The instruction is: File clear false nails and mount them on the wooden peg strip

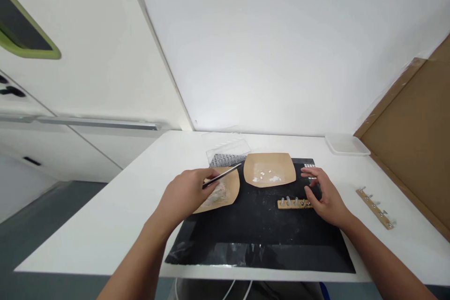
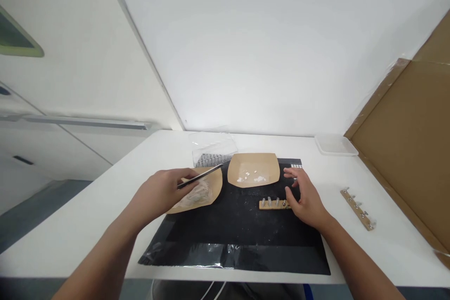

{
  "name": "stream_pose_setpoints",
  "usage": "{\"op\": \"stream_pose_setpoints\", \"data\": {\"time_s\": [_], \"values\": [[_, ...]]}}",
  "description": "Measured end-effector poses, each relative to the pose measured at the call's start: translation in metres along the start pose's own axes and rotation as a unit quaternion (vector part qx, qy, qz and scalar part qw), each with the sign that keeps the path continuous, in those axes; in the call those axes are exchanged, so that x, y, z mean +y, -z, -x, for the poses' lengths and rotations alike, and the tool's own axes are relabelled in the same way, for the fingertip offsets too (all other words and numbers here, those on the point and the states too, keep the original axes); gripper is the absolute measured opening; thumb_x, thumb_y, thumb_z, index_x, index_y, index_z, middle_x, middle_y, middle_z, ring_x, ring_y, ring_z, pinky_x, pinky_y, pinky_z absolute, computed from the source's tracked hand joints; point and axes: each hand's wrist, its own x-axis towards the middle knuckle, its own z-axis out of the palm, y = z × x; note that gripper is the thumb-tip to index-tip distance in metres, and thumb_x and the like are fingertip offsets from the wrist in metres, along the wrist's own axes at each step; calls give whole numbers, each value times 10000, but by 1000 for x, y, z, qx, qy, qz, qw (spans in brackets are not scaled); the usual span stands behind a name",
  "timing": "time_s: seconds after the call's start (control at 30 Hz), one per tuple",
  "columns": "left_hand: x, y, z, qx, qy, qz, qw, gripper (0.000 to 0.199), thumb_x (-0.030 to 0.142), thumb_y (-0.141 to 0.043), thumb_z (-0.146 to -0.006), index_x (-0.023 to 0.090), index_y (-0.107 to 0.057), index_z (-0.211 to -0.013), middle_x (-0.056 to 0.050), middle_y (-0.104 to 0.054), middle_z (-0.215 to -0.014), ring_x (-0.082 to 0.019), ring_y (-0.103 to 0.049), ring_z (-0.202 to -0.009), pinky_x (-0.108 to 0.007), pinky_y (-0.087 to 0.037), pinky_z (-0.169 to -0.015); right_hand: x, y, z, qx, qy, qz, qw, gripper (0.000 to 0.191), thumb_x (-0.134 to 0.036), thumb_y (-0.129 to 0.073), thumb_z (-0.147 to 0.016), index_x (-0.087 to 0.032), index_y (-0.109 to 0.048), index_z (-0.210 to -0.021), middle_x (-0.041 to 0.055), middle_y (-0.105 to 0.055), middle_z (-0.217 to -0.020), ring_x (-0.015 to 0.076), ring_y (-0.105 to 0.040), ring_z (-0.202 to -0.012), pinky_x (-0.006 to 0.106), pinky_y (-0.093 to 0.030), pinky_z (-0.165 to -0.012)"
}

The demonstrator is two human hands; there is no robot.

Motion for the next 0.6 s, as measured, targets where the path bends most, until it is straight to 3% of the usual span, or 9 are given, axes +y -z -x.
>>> {"op": "stream_pose_setpoints", "data": {"time_s": [0.13,0.4,0.6], "values": [[4,5,-7,-5,21,-3,1000,357,494,-536,-935,299,-811,-1050,-56,-823,-925,-305,-751,-847,-320,-450,-654,-4,2,0,-14,9,17,1000,380,-234,-538,-1021,-290,-531,-1397,140,-566,-1399,296,-625,-1155,457,-606,-828],[-27,-3,-9,-54,24,-16,998,387,545,-558,-910,247,-734,-736,-75,-760,-713,-276,-695,-658,-328,-427,-614,-7,2,0,-32,8,24,999,364,-212,-544,-1009,-294,-537,-1364,135,-574,-1395,300,-613,-1129,469,-605,-823],[-32,5,-6,-90,60,-14,994,377,509,-588,-892,253,-675,-630,-54,-684,-521,-253,-649,-519,-314,-385,-553,-6,0,0,-39,8,22,999,366,-210,-544,-1008,-290,-538,-1365,138,-578,-1383,295,-615,-1103,467,-605,-808]]}}
